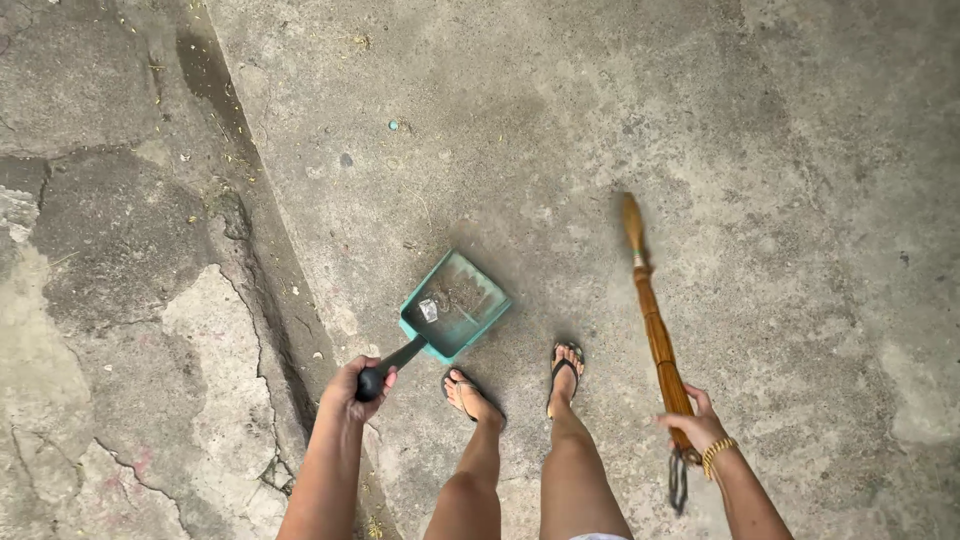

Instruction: Sweep the outdoor concrete floor with a broom and collect debris in a dustpan.

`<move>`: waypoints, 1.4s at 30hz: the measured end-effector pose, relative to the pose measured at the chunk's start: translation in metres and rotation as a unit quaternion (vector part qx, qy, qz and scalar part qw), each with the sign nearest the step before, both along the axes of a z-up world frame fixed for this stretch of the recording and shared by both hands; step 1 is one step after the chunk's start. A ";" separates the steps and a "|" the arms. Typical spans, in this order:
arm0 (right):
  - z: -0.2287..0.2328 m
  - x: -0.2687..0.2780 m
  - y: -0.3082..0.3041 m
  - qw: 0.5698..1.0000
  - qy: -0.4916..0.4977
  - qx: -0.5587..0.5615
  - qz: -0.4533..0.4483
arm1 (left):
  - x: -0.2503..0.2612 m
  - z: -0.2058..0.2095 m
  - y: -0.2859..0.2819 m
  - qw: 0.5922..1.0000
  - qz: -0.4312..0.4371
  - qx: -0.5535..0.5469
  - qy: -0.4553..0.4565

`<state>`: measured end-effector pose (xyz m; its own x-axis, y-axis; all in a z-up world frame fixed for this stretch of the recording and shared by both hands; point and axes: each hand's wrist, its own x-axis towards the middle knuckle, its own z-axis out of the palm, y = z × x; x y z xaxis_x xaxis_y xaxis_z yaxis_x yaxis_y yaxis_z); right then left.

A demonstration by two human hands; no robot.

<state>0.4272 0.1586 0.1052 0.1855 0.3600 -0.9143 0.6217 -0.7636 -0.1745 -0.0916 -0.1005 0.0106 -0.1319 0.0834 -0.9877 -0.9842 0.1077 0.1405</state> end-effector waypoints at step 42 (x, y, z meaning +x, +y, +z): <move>0.006 0.026 -0.142 0.996 0.059 -0.050 0.051 | -0.041 0.041 -0.082 0.964 -0.081 -0.015 0.253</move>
